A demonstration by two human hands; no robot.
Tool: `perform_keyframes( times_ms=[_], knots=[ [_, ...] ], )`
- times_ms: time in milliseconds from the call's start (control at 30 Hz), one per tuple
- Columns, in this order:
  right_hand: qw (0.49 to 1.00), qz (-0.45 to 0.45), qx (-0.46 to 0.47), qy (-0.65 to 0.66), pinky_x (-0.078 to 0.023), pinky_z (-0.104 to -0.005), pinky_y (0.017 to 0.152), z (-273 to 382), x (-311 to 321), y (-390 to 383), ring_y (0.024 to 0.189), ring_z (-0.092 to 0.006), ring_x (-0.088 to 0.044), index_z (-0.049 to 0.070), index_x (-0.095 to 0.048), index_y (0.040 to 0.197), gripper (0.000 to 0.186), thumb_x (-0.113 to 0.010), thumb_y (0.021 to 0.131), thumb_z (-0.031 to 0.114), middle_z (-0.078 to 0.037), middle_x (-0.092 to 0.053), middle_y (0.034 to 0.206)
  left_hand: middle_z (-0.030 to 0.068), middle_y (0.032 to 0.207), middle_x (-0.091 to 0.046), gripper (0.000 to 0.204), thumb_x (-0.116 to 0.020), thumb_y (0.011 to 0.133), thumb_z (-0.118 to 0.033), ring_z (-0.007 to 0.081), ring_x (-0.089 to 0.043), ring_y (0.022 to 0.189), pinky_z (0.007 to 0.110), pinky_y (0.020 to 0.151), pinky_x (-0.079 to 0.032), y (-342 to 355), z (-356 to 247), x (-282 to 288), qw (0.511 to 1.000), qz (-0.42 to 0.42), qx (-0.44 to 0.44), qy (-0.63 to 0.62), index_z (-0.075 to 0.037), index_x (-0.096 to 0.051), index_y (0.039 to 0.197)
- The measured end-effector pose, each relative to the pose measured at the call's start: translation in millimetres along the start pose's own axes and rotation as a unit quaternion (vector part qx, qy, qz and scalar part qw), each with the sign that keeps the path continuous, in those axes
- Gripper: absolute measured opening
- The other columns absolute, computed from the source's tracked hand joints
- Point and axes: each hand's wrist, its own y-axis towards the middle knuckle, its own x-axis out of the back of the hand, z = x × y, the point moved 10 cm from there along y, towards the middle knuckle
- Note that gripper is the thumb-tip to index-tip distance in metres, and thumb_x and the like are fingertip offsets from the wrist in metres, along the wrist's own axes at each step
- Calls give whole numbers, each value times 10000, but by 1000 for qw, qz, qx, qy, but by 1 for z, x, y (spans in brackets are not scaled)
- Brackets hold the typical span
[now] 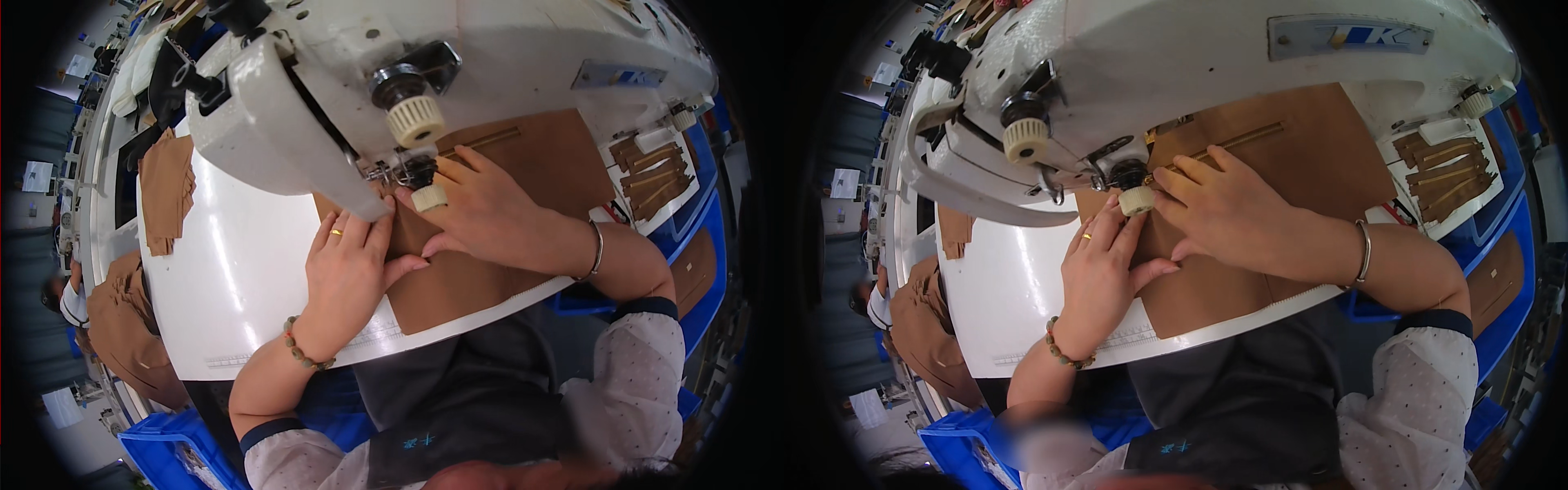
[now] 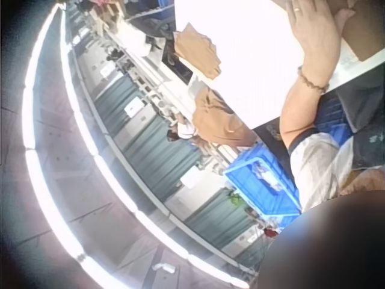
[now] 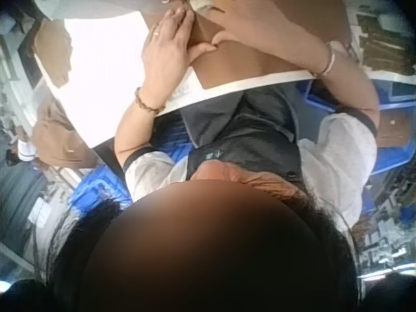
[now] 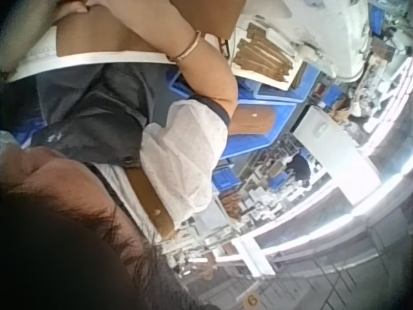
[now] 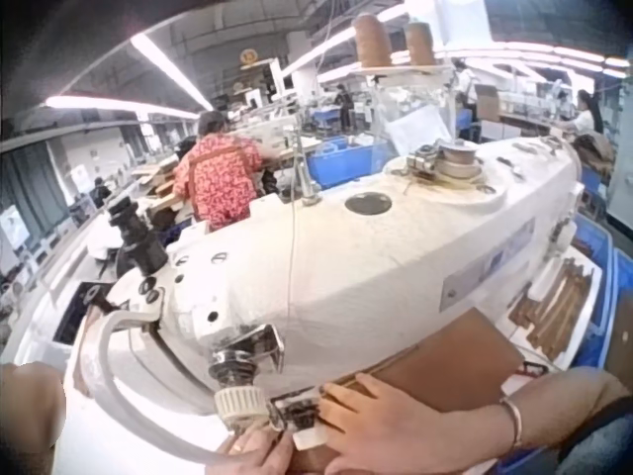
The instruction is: Sewing a gold zipper onto a piece of brown leather using an industrial sewing machine.
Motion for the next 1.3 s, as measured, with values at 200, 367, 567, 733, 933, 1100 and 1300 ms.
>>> perform_keyframes(
  times_ms=[200,367,567,733,933,1100,1300],
  knots=[
    [1000,-1,5,17,-452,-473,1063,-3,-1,1,1289,-296,-562,56,-633,1309,706,-801,778,490,-125,-603,1394,232,1319,-652,764,-822,689,-532,371,-662,1170,417,960,-549,2,1,1,1000,-18,-4,5,16,-707,1209],
    [1000,-11,2,15,-451,-468,1064,-5,0,3,1288,-299,-563,60,-627,1306,696,-799,784,487,-126,-601,1397,238,1314,-655,747,-822,698,-526,371,-658,1187,418,978,-546,5,2,2,999,-28,-13,12,15,-710,1202],
    [1000,-7,5,15,-452,-472,1064,-4,0,2,1291,-302,-565,62,-633,1300,685,-798,788,485,-125,-601,1404,131,1361,-656,789,-799,714,-535,290,-645,1236,433,1074,-500,3,5,-2,1000,-12,9,5,-5,-681,1286],
    [1000,-5,7,19,-455,-468,1060,-6,-1,3,1294,-301,-564,58,-639,1297,684,-796,787,486,-124,-600,1407,130,1352,-662,793,-779,737,-554,289,-655,1226,436,1079,-494,4,7,-5,1000,-2,13,16,-9,-677,1303],
    [1000,-13,7,10,-454,-476,1067,-5,1,5,1305,-305,-559,56,-641,1302,683,-792,792,485,-125,-601,1414,122,1310,-672,778,-769,750,-559,301,-667,1181,433,1058,-503,5,7,-4,1000,-2,9,22,-13,-679,1297],
    [1000,-15,4,15,-454,-477,1071,-7,-5,2,1304,-319,-561,57,-646,1294,673,-792,792,480,-133,-600,1419,171,1286,-668,738,-785,743,-542,339,-664,1161,422,1009,-522,6,6,0,1000,-11,6,11,-2,-696,1238],
    [1000,-13,10,2,-460,-473,1071,-8,2,9,1191,-280,-636,62,-680,1234,600,-791,804,466,-118,-672,1311,218,1320,-656,700,-787,752,-521,362,-645,1211,421,1014,-519,8,7,0,1000,0,14,3,12,-708,1200]
  ],
)
